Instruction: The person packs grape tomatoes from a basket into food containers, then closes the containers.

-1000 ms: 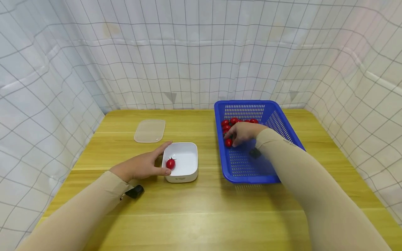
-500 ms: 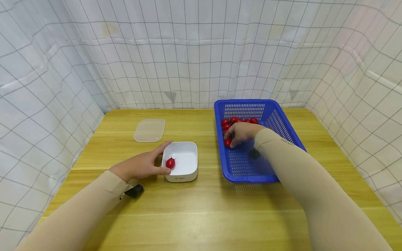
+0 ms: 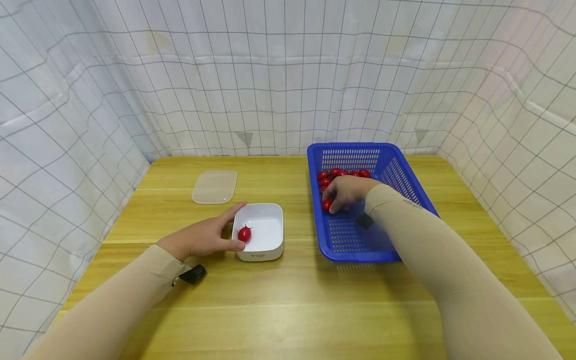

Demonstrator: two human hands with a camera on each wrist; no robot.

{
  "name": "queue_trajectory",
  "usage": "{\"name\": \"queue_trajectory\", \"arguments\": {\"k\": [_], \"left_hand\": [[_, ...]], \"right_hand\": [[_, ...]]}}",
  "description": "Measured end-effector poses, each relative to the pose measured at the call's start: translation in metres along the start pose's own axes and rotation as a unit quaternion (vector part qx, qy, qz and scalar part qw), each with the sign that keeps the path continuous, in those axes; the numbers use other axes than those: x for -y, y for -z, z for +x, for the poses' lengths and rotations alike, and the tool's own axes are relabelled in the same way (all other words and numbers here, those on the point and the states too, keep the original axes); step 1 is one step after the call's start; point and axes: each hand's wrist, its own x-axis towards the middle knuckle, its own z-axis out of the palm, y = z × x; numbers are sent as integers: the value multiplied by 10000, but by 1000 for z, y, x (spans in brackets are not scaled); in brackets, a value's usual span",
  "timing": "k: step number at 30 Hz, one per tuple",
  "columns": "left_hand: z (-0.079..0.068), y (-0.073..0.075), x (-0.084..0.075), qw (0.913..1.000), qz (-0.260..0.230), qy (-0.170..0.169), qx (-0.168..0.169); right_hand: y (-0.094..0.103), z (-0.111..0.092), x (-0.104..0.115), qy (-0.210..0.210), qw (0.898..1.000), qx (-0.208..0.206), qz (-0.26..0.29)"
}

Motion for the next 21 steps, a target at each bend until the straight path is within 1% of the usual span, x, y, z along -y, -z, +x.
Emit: {"name": "queue_trajectory", "arguments": {"k": [9, 14, 16, 21], "left_hand": [[-2, 0, -2, 10000, -82, 31, 14], [-4, 0, -4, 10000, -82, 54, 12], [-4, 0, -4, 9999, -91, 59, 15], [-4, 0, -5, 9999, -110, 70, 25]], "right_hand": [[7, -8, 2, -94, 9996, -129, 223], [13, -14, 2, 35, 9996, -210, 184], [16, -16, 1, 50, 9994, -268, 198], [24, -23, 2, -1, 9977, -502, 450]]}}
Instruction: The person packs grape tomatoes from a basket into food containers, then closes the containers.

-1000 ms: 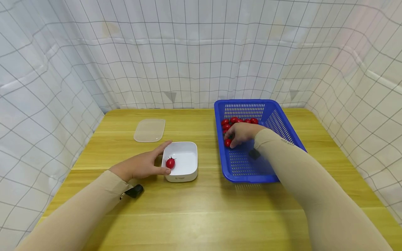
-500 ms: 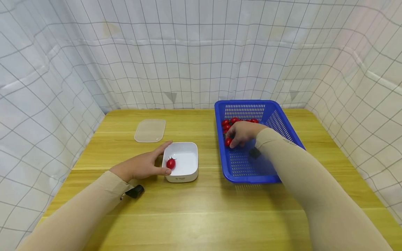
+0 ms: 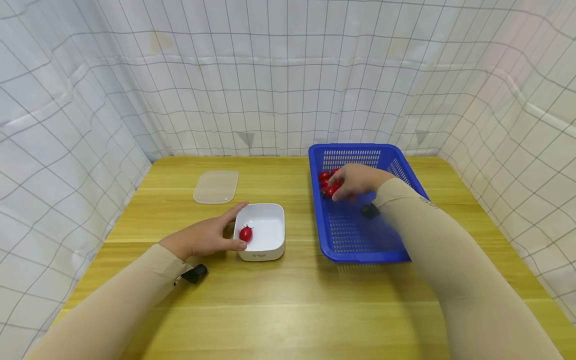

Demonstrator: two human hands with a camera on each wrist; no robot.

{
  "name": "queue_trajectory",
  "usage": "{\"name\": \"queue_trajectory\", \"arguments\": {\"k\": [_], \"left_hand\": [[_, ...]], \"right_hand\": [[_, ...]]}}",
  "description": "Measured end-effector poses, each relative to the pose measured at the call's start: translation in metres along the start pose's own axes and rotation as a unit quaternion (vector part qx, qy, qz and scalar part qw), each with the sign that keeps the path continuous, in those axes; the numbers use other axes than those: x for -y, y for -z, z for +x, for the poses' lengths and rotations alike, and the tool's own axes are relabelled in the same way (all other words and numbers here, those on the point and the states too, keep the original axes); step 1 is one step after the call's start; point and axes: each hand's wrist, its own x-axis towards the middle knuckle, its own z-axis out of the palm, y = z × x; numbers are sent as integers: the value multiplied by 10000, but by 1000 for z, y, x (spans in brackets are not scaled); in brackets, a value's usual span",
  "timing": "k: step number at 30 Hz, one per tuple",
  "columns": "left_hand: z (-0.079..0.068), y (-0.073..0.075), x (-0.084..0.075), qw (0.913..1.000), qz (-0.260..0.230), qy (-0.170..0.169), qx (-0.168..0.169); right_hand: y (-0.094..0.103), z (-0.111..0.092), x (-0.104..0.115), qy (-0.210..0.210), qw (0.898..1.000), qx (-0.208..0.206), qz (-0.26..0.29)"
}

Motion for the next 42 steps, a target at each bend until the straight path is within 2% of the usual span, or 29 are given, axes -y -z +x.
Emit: {"name": "queue_trajectory", "arguments": {"k": [5, 12, 18, 27, 32, 42], "left_hand": [[1, 0, 0, 10000, 19, 36, 10], [0, -1, 0, 10000, -35, 61, 21], [-1, -1, -2, 10000, -41, 78, 14], [-1, -1, -1, 10000, 14, 7, 8], [-1, -1, -1, 10000, -16, 88, 20], [-1, -1, -2, 9998, -103, 182, 42]], "right_hand": [[11, -6, 10, 63, 9997, -211, 132], [23, -18, 29, 136, 9984, -551, -38], [25, -24, 45, 301, 9977, -602, 22], [20, -24, 75, 829, 9935, -678, -387], [13, -21, 95, 1069, 9907, -615, -567], [-1, -14, 132, 1129, 9906, -280, -716]]}}
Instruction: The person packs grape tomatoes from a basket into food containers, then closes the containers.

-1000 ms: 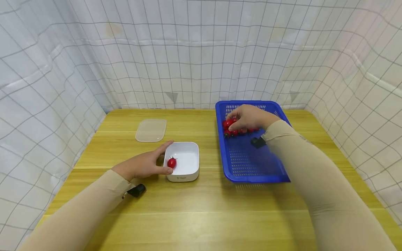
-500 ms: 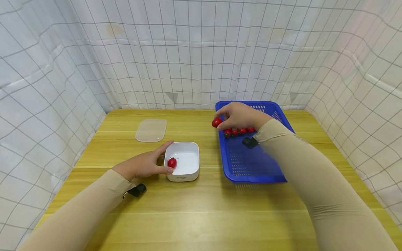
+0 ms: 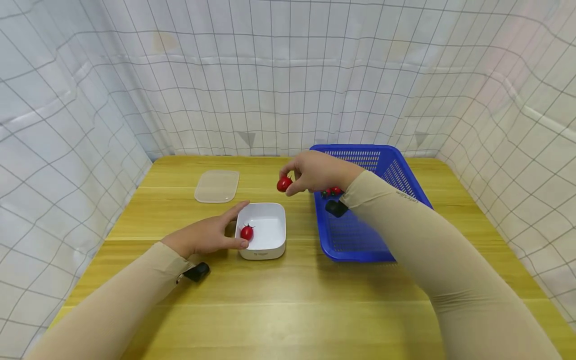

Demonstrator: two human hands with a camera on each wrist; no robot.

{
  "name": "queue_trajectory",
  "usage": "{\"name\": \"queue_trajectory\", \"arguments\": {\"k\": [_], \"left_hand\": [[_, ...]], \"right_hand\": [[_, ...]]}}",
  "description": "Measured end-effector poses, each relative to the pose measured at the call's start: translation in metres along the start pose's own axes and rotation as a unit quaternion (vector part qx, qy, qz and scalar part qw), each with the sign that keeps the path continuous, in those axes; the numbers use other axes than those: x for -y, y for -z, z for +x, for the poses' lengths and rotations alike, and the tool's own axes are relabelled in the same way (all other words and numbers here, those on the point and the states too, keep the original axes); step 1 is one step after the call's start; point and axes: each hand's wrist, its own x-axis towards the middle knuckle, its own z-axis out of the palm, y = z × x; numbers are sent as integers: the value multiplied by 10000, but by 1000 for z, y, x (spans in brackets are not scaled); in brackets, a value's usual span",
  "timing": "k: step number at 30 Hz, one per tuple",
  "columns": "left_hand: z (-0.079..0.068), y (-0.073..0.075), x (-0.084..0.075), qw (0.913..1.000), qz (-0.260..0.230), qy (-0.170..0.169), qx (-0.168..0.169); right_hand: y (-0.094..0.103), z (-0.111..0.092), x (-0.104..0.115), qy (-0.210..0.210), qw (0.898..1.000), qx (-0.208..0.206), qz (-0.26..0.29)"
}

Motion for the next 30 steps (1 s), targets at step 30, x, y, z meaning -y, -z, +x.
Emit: {"name": "queue_trajectory", "arguments": {"k": [30], "left_hand": [[1, 1, 0, 10000, 47, -43, 69]], "right_hand": [[-18, 22, 52, 554, 9951, 636, -516]]}}
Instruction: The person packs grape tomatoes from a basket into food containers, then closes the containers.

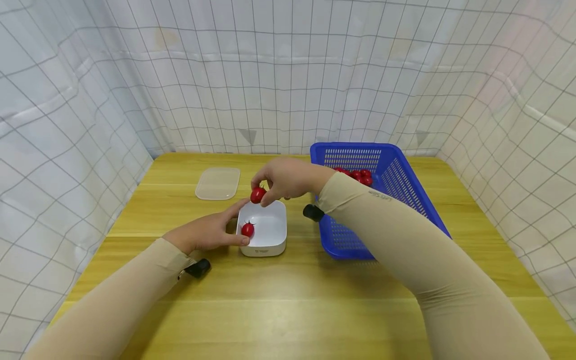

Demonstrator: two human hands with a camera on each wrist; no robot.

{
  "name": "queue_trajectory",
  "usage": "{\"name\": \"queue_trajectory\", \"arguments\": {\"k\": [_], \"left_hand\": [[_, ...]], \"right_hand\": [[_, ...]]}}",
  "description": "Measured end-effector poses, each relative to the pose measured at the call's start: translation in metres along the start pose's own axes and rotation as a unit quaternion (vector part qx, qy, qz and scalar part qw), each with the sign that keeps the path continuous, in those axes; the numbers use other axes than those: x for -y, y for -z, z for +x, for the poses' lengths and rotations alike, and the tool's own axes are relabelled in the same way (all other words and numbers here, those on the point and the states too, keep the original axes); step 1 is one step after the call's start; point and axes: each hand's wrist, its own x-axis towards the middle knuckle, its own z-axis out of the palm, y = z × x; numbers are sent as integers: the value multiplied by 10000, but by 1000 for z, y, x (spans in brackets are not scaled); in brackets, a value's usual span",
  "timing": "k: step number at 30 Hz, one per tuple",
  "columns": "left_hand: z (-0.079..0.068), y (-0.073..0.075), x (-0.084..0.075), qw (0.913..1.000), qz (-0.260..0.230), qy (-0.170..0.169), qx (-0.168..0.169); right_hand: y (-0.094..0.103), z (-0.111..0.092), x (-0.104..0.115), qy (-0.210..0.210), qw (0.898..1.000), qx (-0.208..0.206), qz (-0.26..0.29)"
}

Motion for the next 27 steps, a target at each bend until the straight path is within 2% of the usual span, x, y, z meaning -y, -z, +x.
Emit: {"name": "queue_trajectory", "arguments": {"k": [16, 27], "left_hand": [[-1, 0, -3, 10000, -48, 35, 7], [-2, 0, -2, 10000, -4, -6, 20]], "right_hand": [[-6, 8, 7, 75, 9999, 92, 16], [-6, 8, 8, 291, 9994, 143, 133]]}}
